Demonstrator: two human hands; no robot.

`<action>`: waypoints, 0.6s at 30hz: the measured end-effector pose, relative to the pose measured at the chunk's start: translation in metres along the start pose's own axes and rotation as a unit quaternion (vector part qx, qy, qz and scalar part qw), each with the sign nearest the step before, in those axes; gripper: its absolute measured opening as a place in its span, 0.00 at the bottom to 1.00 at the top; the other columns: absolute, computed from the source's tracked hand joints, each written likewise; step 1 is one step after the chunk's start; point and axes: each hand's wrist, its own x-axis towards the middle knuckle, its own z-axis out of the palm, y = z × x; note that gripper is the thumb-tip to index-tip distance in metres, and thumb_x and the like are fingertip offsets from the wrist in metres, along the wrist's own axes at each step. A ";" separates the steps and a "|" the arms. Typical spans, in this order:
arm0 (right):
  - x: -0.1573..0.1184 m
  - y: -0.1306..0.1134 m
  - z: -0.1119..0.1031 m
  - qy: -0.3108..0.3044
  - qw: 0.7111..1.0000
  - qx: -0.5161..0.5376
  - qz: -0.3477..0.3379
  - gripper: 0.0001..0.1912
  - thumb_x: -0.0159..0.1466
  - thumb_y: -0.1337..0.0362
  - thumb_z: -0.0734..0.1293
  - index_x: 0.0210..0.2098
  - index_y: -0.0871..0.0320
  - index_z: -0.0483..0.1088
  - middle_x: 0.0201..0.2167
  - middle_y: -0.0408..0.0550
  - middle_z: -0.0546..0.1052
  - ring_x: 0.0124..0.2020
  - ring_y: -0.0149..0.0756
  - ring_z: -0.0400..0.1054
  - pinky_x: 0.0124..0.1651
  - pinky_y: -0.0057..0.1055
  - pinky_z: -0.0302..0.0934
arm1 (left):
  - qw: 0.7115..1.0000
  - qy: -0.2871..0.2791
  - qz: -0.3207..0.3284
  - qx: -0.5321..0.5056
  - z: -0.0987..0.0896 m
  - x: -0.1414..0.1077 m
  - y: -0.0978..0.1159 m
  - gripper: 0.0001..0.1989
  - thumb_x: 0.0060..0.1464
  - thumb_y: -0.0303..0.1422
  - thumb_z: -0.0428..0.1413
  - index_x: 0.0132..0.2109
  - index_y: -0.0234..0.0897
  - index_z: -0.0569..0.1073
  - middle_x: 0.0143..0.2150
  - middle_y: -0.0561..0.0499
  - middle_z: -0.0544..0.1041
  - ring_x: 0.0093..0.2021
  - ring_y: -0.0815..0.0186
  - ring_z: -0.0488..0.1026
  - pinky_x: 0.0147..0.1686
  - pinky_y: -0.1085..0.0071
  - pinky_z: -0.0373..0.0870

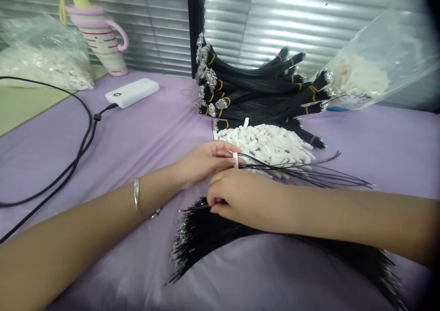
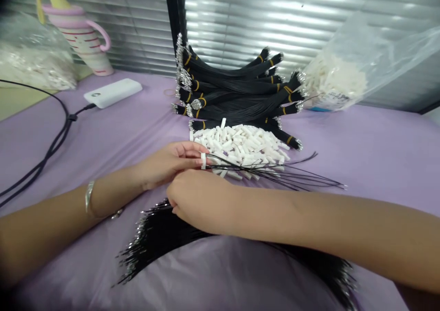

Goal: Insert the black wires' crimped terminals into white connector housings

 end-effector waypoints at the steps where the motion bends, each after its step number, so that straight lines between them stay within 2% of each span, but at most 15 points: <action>1: 0.000 0.001 0.000 -0.004 1.000 0.008 0.000 0.08 0.57 0.73 0.63 0.27 0.61 0.74 0.28 0.43 0.75 0.30 0.28 0.65 0.34 0.27 0.55 | 1.000 -0.004 0.002 -0.002 -0.001 0.000 0.000 0.09 0.49 0.21 0.58 0.40 0.31 0.71 0.34 0.49 0.77 0.32 0.72 0.74 0.33 0.77 0.67; 4: -0.002 0.006 0.001 -0.022 0.997 0.071 0.000 0.08 0.58 0.70 0.60 0.29 0.60 0.71 0.27 0.41 0.73 0.26 0.25 0.62 0.29 0.25 0.53 | 1.000 -0.013 0.002 -0.010 -0.003 0.001 -0.002 0.08 0.50 0.21 0.57 0.40 0.31 0.70 0.36 0.48 0.77 0.33 0.72 0.75 0.34 0.76 0.69; 8: -0.004 0.013 -0.001 -0.043 0.984 0.172 0.025 0.08 0.60 0.67 0.58 0.33 0.60 0.68 0.30 0.42 0.73 0.29 0.26 0.63 0.30 0.24 0.54 | 1.000 -0.021 -0.001 -0.014 -0.003 0.001 -0.002 0.08 0.52 0.21 0.56 0.40 0.31 0.70 0.37 0.49 0.77 0.31 0.73 0.74 0.33 0.76 0.70; 14: -0.001 0.013 -0.004 -0.051 0.954 0.291 0.047 0.11 0.59 0.67 0.61 0.40 0.61 0.69 0.30 0.42 0.72 0.28 0.24 0.62 0.32 0.23 0.57 | 1.000 0.005 -0.007 -0.007 -0.002 0.000 -0.001 0.08 0.52 0.20 0.55 0.40 0.31 0.70 0.37 0.48 0.77 0.32 0.72 0.75 0.33 0.75 0.70; 18: 0.000 0.017 0.000 -0.061 0.941 0.331 0.024 0.11 0.60 0.65 0.62 0.40 0.62 0.70 0.30 0.42 0.71 0.29 0.23 0.62 0.32 0.21 0.57 | 1.000 -0.008 0.006 0.005 -0.003 0.001 -0.003 0.09 0.51 0.22 0.57 0.41 0.32 0.70 0.39 0.47 0.77 0.33 0.72 0.75 0.34 0.76 0.70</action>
